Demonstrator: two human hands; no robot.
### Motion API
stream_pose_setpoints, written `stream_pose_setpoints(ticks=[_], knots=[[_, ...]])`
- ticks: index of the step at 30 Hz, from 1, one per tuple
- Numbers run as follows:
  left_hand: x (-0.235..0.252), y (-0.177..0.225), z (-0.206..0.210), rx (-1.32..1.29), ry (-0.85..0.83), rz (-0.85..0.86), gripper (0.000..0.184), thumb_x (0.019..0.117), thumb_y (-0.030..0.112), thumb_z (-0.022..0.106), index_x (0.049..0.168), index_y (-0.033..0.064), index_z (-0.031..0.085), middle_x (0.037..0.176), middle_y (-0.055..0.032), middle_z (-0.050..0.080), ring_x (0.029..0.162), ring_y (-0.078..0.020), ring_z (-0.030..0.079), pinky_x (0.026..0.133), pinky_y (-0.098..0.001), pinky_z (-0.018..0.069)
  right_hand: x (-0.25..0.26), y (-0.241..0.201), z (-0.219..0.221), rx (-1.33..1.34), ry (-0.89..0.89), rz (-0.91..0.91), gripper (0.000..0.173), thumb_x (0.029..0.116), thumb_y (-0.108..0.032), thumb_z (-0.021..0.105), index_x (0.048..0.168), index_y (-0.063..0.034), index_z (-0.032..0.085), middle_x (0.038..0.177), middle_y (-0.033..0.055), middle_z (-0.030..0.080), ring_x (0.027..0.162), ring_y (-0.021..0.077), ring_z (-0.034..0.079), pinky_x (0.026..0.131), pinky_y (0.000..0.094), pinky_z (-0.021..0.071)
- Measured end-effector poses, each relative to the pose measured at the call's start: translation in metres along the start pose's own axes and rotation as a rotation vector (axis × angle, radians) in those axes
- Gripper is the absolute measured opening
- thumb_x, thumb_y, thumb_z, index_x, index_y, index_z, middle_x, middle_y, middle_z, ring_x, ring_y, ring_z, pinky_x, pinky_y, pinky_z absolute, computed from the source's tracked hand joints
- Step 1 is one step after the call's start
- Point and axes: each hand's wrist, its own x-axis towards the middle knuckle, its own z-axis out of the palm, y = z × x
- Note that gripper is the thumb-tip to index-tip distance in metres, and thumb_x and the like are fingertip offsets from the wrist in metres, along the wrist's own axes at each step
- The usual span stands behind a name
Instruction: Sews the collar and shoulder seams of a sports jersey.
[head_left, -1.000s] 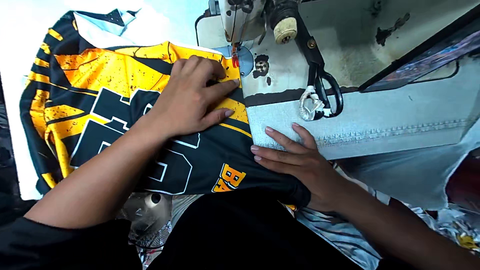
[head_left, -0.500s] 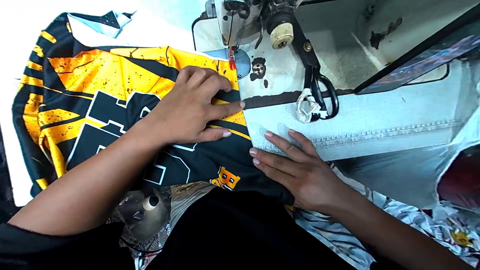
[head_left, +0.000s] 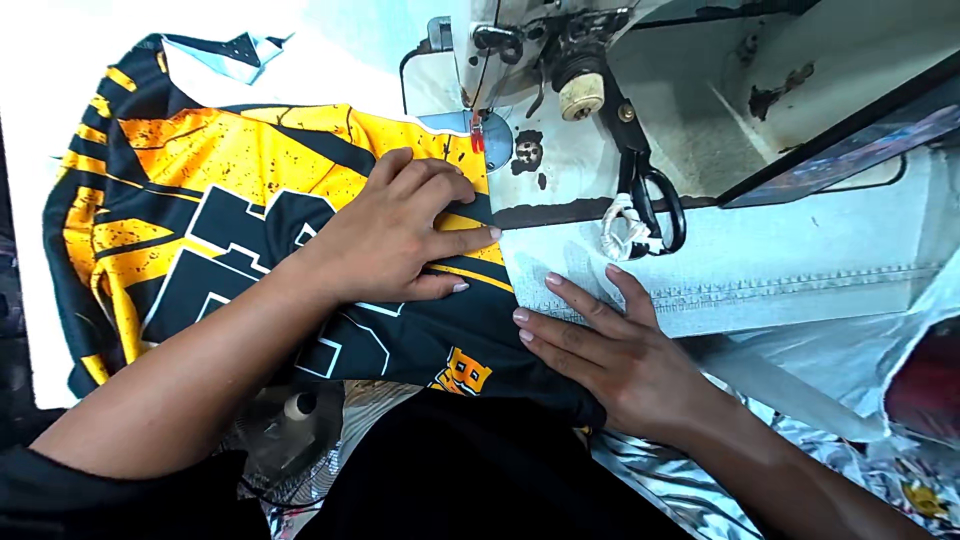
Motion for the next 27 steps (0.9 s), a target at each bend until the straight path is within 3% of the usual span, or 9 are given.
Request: stream_pose_setpoints(ticks=[6, 15, 19, 21, 24, 27], knots=[[0.001, -0.005, -0.001, 0.002, -0.028, -0.018, 0.052, 0.0986, 0.063, 0.045, 0.141, 0.0390, 0.062, 0.136, -0.0165, 0.058, 0.137, -0.0405, 0.047, 0.112, -0.0703, 0.0270, 0.006, 0.000, -0.001, -0.012, 0.006, 0.017, 0.038, 0.0996, -0.013, 0.049, 0.133, -0.0155, 0.067, 0.151, -0.0040, 0.057, 0.153, 0.0318, 0.032, 0.115, 0.0765, 0.0176], [0.012, -0.034, -0.005, -0.001, -0.013, 0.017, 0.049, 0.0998, 0.061, 0.046, 0.141, 0.0413, 0.062, 0.134, -0.0160, 0.058, 0.134, -0.0387, 0.049, 0.113, -0.0687, 0.0270, 0.026, 0.012, -0.001, -0.042, 0.028, 0.019, 0.042, 0.0966, -0.007, 0.046, 0.132, -0.0145, 0.068, 0.151, -0.0035, 0.057, 0.153, 0.0317, 0.032, 0.115, 0.0782, 0.0139], [0.017, -0.048, -0.009, 0.018, -0.013, 0.029, 0.048, 0.0999, 0.060, 0.045, 0.142, 0.0416, 0.061, 0.134, -0.0151, 0.058, 0.132, -0.0372, 0.050, 0.110, -0.0670, 0.0302, 0.038, 0.019, -0.002, -0.075, 0.017, 0.023, 0.042, 0.0983, -0.009, 0.045, 0.133, -0.0148, 0.068, 0.150, -0.0029, 0.058, 0.153, 0.0316, 0.033, 0.115, 0.0787, 0.0137], [0.019, -0.055, -0.011, 0.009, -0.003, 0.041, 0.050, 0.1000, 0.060, 0.046, 0.141, 0.0367, 0.062, 0.135, -0.0152, 0.059, 0.134, -0.0358, 0.051, 0.111, -0.0672, 0.0305, 0.043, 0.022, -0.003, -0.091, 0.019, 0.025, 0.041, 0.0983, -0.011, 0.046, 0.133, -0.0143, 0.068, 0.150, -0.0020, 0.058, 0.153, 0.0314, 0.034, 0.115, 0.0785, 0.0140], [0.021, -0.065, -0.011, -0.035, 0.079, 0.044, 0.054, 0.0957, 0.058, 0.057, 0.127, 0.0158, 0.068, 0.133, -0.0155, 0.064, 0.135, -0.0339, 0.054, 0.115, -0.0666, 0.0314, 0.052, 0.028, -0.004, -0.103, 0.019, 0.022, 0.041, 0.0972, -0.010, 0.046, 0.131, -0.0133, 0.068, 0.149, -0.0012, 0.059, 0.152, 0.0314, 0.034, 0.114, 0.0785, 0.0150], [0.025, -0.075, -0.013, 0.000, 0.097, 0.012, 0.064, 0.0931, 0.062, 0.057, 0.124, 0.0070, 0.066, 0.130, -0.0158, 0.066, 0.133, -0.0319, 0.057, 0.115, -0.0631, 0.0332, 0.061, 0.034, -0.004, -0.116, 0.020, 0.014, 0.041, 0.0960, -0.009, 0.047, 0.130, -0.0130, 0.069, 0.147, -0.0004, 0.060, 0.151, 0.0317, 0.036, 0.113, 0.0786, 0.0160]])
